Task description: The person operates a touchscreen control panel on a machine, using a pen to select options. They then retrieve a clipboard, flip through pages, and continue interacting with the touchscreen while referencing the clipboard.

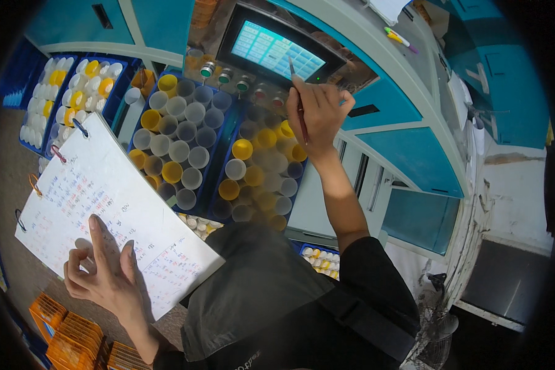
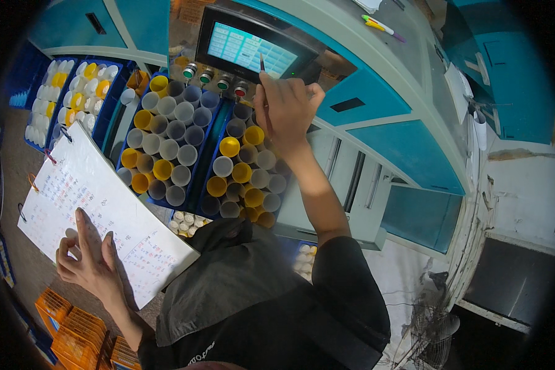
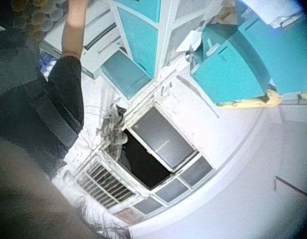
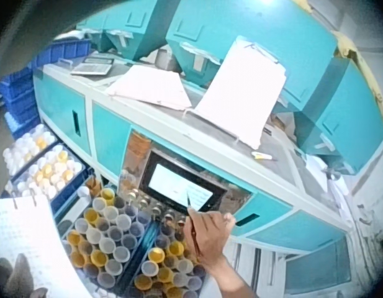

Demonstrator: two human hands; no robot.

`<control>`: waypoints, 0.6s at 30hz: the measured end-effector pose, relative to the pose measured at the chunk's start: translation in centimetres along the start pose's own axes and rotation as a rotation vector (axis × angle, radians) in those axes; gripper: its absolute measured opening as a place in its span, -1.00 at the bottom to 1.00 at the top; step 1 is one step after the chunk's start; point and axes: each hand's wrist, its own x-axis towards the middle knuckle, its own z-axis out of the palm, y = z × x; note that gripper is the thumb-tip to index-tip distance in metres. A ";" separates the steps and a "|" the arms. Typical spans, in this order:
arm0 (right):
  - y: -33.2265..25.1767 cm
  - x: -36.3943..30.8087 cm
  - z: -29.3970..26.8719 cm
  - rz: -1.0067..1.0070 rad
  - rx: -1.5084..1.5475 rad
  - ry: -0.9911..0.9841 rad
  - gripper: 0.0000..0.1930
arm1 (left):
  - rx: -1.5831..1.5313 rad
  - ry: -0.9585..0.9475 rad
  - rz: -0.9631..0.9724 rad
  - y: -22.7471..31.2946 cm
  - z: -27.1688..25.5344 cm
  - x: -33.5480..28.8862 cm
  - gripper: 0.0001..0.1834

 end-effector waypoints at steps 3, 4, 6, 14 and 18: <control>-0.2 -0.3 -0.2 0.013 -0.006 -0.021 -0.80 | -0.008 -0.001 -0.013 0.0 0.0 0.1 -0.22; -0.2 -0.3 -0.3 0.020 0.003 -0.026 -0.80 | -0.017 0.012 -0.012 0.1 -0.1 0.0 -0.22; -0.1 -0.4 -0.6 0.031 0.009 -0.011 -0.80 | -0.012 -0.003 -0.013 0.1 -0.1 -0.1 -0.22; 0.3 -0.9 -0.7 0.056 -0.068 0.049 -0.79 | -0.018 -0.022 -0.020 0.1 -0.1 0.0 -0.25; 0.1 -2.2 -0.7 0.050 -0.056 -0.039 -0.78 | -0.033 -0.021 -0.028 0.1 -0.1 -0.2 -0.23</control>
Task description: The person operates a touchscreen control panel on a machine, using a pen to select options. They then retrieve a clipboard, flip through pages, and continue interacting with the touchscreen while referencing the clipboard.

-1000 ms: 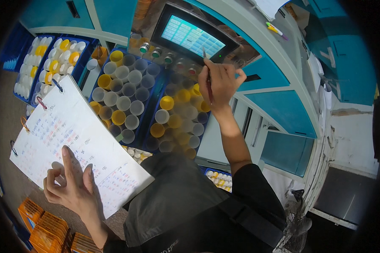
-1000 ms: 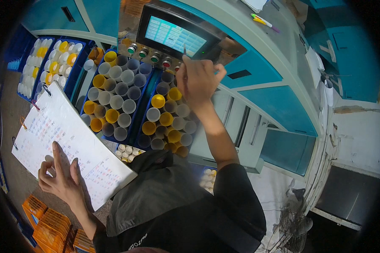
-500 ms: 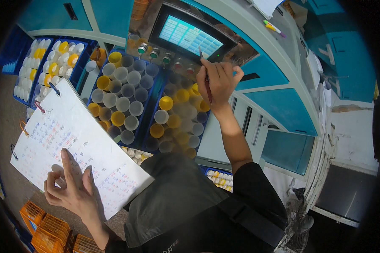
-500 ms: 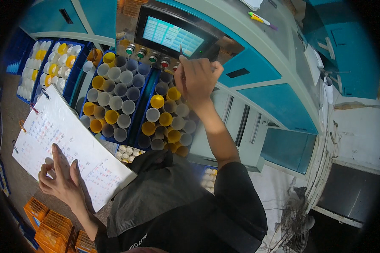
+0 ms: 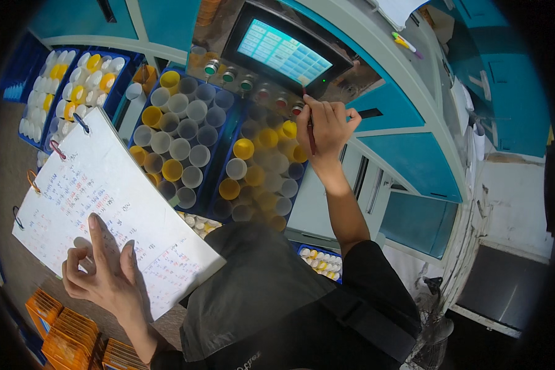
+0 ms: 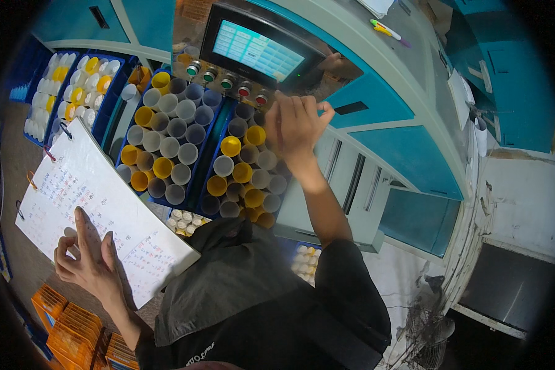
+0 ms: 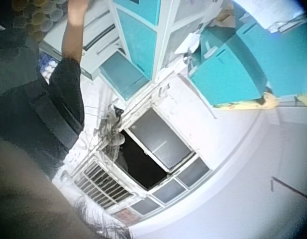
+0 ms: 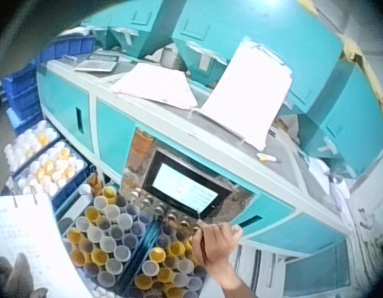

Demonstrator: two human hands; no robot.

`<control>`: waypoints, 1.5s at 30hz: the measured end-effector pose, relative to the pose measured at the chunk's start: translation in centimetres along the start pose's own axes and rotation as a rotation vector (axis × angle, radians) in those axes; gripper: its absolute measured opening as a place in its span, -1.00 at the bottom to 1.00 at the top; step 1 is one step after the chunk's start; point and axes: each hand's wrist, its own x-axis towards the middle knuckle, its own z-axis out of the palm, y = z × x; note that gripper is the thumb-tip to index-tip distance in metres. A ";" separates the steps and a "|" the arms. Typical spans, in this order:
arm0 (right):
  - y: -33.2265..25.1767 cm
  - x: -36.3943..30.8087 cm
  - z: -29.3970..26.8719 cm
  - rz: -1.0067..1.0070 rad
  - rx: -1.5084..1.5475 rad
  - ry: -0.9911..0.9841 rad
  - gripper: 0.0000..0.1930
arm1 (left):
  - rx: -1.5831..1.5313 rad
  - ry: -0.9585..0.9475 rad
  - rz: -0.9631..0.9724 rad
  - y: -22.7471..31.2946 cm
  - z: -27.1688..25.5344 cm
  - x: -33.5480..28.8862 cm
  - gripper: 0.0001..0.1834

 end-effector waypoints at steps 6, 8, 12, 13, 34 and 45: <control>-1.1 1.3 1.8 -0.098 0.062 0.046 -0.78 | 0.009 -0.019 -0.001 -0.1 0.0 -0.1 -0.23; -1.9 2.0 2.7 -0.124 0.065 0.000 -0.79 | 0.010 -0.017 -0.005 -0.1 0.0 -0.1 -0.23; -2.7 3.1 4.0 -0.131 0.040 0.060 -0.78 | 0.011 -0.026 -0.016 0.0 -0.2 -0.1 -0.23; -2.8 3.0 4.0 -0.129 0.031 0.058 -0.77 | 0.015 -0.039 -0.021 0.0 -0.3 -0.1 -0.23; -1.6 2.0 2.0 -0.063 0.091 -0.022 -0.81 | 0.044 0.000 -0.007 -0.1 -0.2 -0.2 -0.27; -1.7 2.9 2.3 -0.079 0.066 0.049 -0.78 | -0.021 -0.013 -0.024 0.1 -0.3 0.0 -0.22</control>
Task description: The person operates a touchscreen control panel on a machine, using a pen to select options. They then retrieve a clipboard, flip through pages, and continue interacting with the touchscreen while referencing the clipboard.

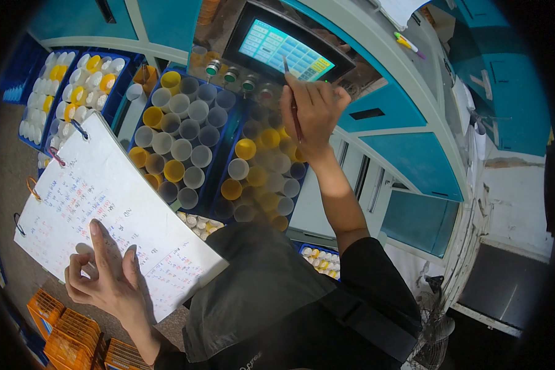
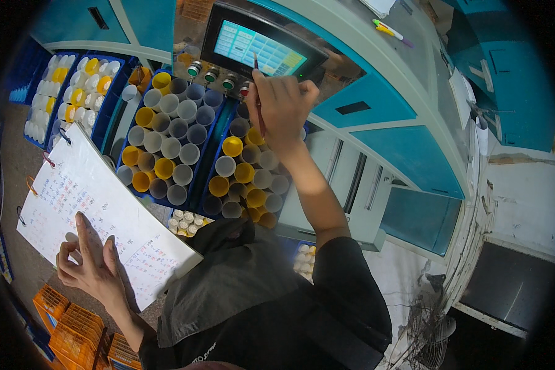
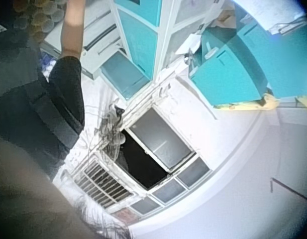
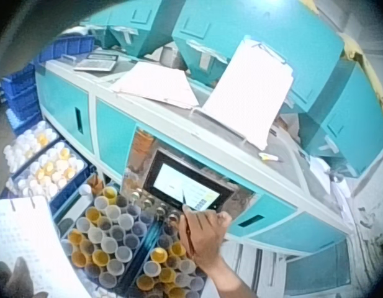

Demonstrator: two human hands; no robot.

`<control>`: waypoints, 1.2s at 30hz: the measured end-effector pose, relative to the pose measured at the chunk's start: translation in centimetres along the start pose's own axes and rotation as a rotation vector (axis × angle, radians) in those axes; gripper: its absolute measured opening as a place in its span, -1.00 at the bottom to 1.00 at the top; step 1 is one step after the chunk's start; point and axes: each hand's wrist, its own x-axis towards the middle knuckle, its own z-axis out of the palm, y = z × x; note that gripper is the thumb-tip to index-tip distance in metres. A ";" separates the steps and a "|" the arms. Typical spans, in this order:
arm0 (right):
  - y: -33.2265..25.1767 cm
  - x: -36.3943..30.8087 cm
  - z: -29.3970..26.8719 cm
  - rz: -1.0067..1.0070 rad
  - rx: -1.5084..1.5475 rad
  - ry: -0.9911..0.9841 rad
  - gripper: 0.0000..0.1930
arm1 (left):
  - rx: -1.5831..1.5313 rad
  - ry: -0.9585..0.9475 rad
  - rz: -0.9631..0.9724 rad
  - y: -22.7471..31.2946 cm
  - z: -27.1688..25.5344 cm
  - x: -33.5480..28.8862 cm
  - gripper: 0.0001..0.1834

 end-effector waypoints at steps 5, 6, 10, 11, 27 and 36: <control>0.6 -1.0 -0.8 0.052 -0.078 0.024 -0.68 | 0.006 -0.020 -0.011 0.1 -0.1 0.0 -0.23; 0.7 -1.2 -0.9 0.045 -0.068 0.021 -0.66 | 0.000 -0.015 -0.009 0.1 -0.1 0.0 -0.23; 0.7 -1.2 -0.7 0.040 -0.022 -0.014 -0.81 | 0.003 -0.014 -0.009 0.2 -0.1 0.1 -0.23; 0.6 -1.1 -0.7 0.035 -0.023 0.002 -0.81 | 0.009 -0.013 -0.003 0.2 -0.1 0.2 -0.23; 0.3 0.1 -0.3 -0.006 0.017 -0.004 -0.78 | 0.030 -0.015 0.001 -0.1 0.0 0.1 -0.23; 0.6 0.2 -1.1 0.037 -0.079 0.045 -0.81 | 0.013 -0.024 0.005 0.1 -0.1 0.2 -0.26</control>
